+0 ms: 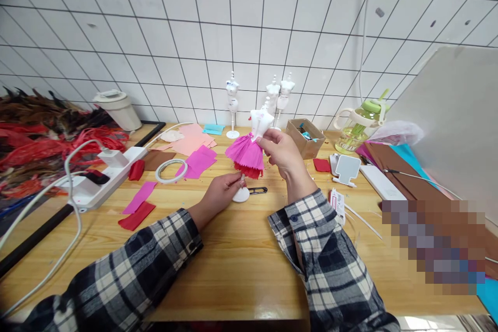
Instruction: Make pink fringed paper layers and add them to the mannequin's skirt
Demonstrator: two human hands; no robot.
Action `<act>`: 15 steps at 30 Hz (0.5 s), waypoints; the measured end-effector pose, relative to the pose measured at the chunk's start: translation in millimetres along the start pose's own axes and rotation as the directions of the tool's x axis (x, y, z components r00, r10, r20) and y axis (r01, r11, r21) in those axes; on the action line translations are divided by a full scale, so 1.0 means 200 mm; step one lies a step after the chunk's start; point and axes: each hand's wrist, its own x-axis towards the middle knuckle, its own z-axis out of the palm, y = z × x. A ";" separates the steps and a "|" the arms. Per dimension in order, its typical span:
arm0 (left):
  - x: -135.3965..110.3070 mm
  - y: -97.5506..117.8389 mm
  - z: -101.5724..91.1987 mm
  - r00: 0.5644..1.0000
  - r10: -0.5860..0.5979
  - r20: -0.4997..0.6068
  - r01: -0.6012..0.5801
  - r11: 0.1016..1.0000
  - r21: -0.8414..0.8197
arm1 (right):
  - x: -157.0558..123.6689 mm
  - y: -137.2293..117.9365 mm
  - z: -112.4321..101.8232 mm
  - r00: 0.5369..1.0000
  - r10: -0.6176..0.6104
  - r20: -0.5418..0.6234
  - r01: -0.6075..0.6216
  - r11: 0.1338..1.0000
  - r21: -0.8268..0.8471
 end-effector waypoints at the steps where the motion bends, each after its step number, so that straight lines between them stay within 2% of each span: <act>1: 0.00 0.00 0.00 1.000 -0.006 0.000 0.006 0.999 -0.034 | 0.00 0.00 0.01 0.995 -0.071 -0.072 0.066 0.996 -0.064; 4: 0.00 0.01 0.01 0.999 -0.037 0.006 0.038 0.990 -0.135 | -0.01 0.01 0.03 0.928 -0.315 -0.199 0.252 0.923 -0.290; 8: 0.00 0.02 0.01 0.998 -0.050 0.037 0.057 0.977 -0.207 | -0.03 0.01 0.05 0.827 -0.541 -0.155 0.391 0.750 -0.534; 10: 0.00 0.02 0.01 0.998 -0.044 0.039 0.051 0.976 -0.211 | -0.04 0.01 0.06 0.805 -0.584 -0.107 0.420 0.688 -0.592; 15: 0.00 0.01 0.01 0.999 -0.035 0.030 0.041 0.974 -0.223 | -0.03 0.01 0.05 0.817 -0.576 -0.019 0.442 0.647 -0.621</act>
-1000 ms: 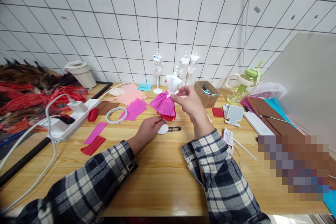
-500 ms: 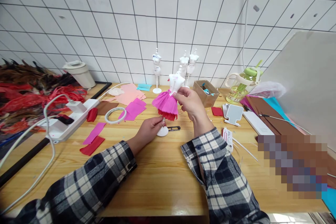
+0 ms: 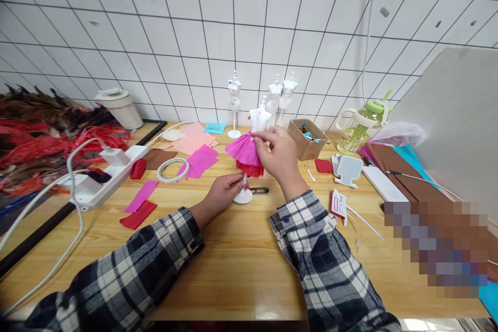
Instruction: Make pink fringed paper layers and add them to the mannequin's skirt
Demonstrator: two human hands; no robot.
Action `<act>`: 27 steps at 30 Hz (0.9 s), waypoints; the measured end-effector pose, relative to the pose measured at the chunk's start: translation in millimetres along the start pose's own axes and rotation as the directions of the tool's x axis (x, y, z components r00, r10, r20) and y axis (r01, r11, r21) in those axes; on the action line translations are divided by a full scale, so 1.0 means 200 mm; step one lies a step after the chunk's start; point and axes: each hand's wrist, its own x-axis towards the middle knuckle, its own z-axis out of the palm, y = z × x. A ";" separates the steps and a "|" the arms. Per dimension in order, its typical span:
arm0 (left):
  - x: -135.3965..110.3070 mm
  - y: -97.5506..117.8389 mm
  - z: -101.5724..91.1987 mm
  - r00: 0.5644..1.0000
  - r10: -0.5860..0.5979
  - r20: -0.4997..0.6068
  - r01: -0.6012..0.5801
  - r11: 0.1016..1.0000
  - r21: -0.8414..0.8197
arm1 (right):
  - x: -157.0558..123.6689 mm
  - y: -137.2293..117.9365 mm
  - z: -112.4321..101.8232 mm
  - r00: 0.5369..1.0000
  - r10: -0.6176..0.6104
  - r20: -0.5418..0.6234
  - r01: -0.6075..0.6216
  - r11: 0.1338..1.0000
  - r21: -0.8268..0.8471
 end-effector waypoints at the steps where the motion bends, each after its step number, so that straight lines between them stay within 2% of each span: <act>1: 0.00 0.00 0.00 1.000 -0.002 0.001 0.002 1.000 -0.006 | 0.00 0.00 0.00 1.000 -0.005 0.012 0.005 1.000 0.002; 6: 0.01 -0.01 0.00 1.000 -0.031 -0.002 0.031 0.998 -0.058 | -0.01 0.01 0.01 0.999 -0.022 0.047 0.024 0.998 -0.051; 11: 0.01 -0.04 0.00 0.999 -0.051 -0.019 0.050 0.995 -0.082 | -0.03 -0.01 0.03 0.984 -0.156 0.088 0.167 0.978 -0.129; 13: 0.02 -0.05 -0.01 0.997 -0.058 -0.042 0.055 0.996 -0.071 | -0.06 -0.01 0.03 0.974 -0.211 0.078 0.219 0.971 -0.102; 15: 0.02 -0.06 -0.02 0.995 -0.065 -0.076 0.063 0.998 -0.031 | -0.11 0.00 0.05 0.971 -0.238 0.014 0.238 0.969 -0.068; 17: 0.02 -0.07 -0.03 0.991 -0.071 -0.112 0.076 0.996 0.041 | -0.20 0.04 0.09 0.974 -0.186 -0.132 0.181 0.982 -0.053; 19: 0.02 -0.07 -0.05 0.988 -0.065 -0.137 0.082 0.990 0.116 | -0.29 0.09 0.13 0.956 -0.047 -0.289 0.036 0.998 -0.045; 20: 0.02 -0.07 -0.05 0.988 -0.058 -0.141 0.078 0.986 0.147 | -0.34 0.11 0.14 0.948 -0.029 -0.318 0.020 0.999 -0.031; 23: 0.02 -0.07 -0.05 0.988 -0.018 -0.153 0.051 0.976 0.214 | -0.43 0.15 0.18 0.971 -0.004 -0.239 0.013 0.999 0.036; 27: 0.03 -0.09 -0.04 0.983 -0.007 -0.182 0.046 0.976 0.211 | -0.46 0.11 0.19 0.991 0.069 -0.113 -0.060 0.995 0.076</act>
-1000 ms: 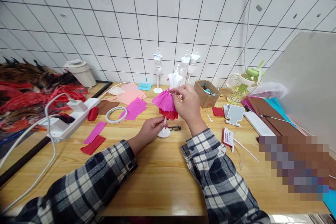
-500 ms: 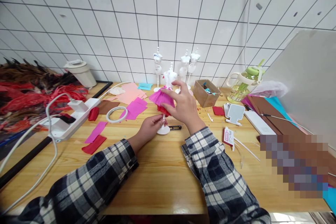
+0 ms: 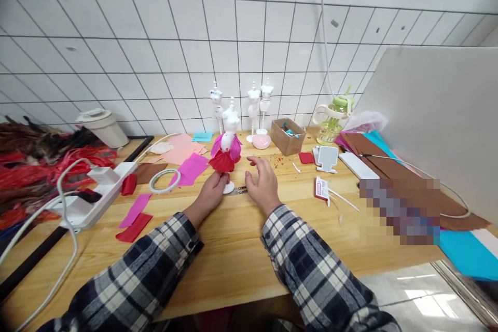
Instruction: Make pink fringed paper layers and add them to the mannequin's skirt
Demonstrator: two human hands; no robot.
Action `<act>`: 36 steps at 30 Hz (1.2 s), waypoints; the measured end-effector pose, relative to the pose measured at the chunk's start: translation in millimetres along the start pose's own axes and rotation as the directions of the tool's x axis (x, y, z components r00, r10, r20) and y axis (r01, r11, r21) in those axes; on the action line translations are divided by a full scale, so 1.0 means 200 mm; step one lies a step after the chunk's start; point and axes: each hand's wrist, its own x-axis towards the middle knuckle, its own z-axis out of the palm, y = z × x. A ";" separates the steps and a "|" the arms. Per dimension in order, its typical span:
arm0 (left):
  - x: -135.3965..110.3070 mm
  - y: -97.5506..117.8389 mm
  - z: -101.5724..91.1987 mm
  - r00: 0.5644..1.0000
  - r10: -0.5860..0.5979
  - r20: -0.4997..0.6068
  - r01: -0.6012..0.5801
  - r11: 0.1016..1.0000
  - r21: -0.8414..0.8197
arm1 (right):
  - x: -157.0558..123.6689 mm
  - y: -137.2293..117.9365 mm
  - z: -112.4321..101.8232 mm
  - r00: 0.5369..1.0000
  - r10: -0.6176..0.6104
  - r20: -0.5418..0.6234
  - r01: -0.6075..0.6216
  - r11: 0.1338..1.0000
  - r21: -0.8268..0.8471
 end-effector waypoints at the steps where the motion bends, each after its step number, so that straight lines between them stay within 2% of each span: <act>1: 0.00 -0.01 0.00 1.000 -0.007 0.006 0.007 1.000 -0.004 | 0.00 -0.01 0.00 0.999 0.009 0.039 -0.008 1.000 -0.013; 4: 0.02 -0.04 0.01 1.000 -0.013 -0.004 0.013 1.000 -0.019 | 0.00 0.00 0.00 0.977 0.073 0.199 -0.049 0.991 -0.121; 7: 0.03 -0.08 0.01 0.999 -0.019 -0.047 0.014 0.995 -0.099 | 0.00 0.05 -0.01 0.904 0.212 0.371 -0.115 0.957 -0.267; 10: 0.05 -0.11 0.00 0.997 -0.066 -0.051 0.059 0.990 -0.130 | 0.00 0.08 -0.01 0.813 0.257 0.523 -0.077 0.937 -0.340; 13: 0.06 -0.12 -0.01 0.993 -0.103 -0.049 0.100 0.992 -0.072 | -0.01 0.06 -0.02 0.769 0.248 0.589 -0.017 0.929 -0.369; 17: 0.11 -0.11 -0.01 0.991 -0.120 -0.052 0.123 0.991 0.050 | 0.00 0.03 -0.02 0.765 0.292 0.574 -0.019 0.901 -0.434; 22: 0.19 -0.11 0.02 0.995 -0.096 -0.027 0.098 0.989 0.111 | 0.02 0.03 -0.03 0.762 0.390 0.517 -0.074 0.845 -0.529; 27: 0.18 -0.09 0.00 0.983 -0.178 -0.041 0.183 0.953 0.243 | 0.05 0.05 -0.06 0.752 0.452 0.480 -0.153 0.828 -0.540; 29: 0.14 -0.08 -0.05 0.981 -0.186 -0.056 0.194 0.932 0.306 | 0.06 0.07 -0.08 0.745 0.497 0.446 -0.227 0.816 -0.531; 31: 0.09 -0.09 -0.16 0.989 -0.127 -0.072 0.145 0.894 0.423 | 0.08 0.09 -0.11 0.745 0.542 0.388 -0.310 0.797 -0.517; 34: 0.03 -0.13 -0.37 1.000 -0.001 -0.028 0.019 0.746 0.665 | 0.09 0.11 -0.12 0.767 0.579 0.277 -0.418 0.778 -0.470; 36: 0.00 -0.18 -0.49 0.999 -0.024 -0.033 0.041 0.648 0.761 | 0.09 0.14 -0.12 0.788 0.580 0.206 -0.472 0.784 -0.404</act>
